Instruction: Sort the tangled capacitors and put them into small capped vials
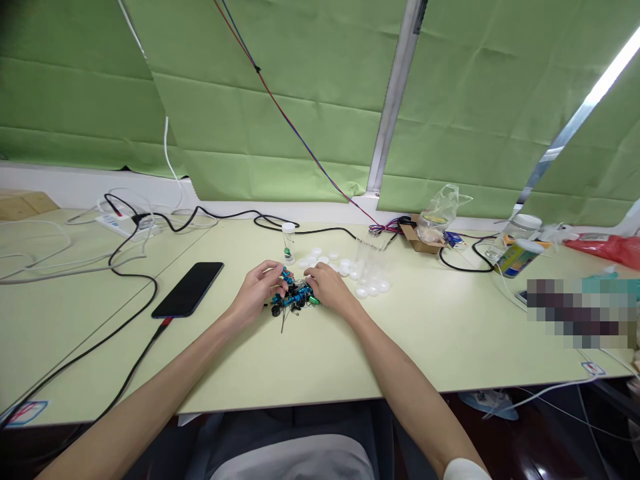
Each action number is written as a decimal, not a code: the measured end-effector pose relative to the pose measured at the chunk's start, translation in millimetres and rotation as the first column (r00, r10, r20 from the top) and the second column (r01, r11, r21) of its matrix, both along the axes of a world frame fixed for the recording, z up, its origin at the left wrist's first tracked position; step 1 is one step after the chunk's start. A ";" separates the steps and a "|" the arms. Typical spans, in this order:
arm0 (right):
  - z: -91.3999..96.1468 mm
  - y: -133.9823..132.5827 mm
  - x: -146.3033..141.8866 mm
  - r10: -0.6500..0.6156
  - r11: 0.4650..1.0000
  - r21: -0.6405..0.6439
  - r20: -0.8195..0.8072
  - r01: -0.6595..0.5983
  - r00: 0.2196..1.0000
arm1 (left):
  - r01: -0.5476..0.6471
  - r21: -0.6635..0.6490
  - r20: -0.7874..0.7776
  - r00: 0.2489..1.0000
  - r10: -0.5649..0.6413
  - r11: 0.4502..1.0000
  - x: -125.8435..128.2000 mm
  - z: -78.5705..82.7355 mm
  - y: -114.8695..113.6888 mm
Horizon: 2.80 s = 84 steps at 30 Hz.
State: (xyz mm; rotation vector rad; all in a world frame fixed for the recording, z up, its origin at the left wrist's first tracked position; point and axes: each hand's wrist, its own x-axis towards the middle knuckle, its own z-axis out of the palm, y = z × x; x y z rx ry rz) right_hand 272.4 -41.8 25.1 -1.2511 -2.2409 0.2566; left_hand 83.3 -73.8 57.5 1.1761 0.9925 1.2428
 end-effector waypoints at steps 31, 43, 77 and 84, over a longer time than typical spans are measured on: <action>-9.5 15.8 -17.0 -0.009 0.999 -0.049 -0.044 0.007 0.999 | 0.030 -0.006 -0.046 0.998 -0.031 1.000 1.8 0.6 -3.0; 5.5 10.4 -11.5 0.008 0.997 -0.071 -0.191 -0.022 0.982 | 0.031 -0.019 -0.042 0.999 -0.032 0.999 1.0 -1.9 -1.5; 14.0 -0.5 0.0 -0.100 0.962 -0.222 -0.831 -0.161 0.548 | 0.090 -0.043 -0.028 0.995 -0.091 0.995 1.9 -6.9 0.4; 20.2 -5.0 0.4 -0.141 0.961 -0.228 -0.890 -0.155 0.433 | 0.269 -0.136 0.107 0.961 -0.256 0.953 0.2 -8.1 -0.9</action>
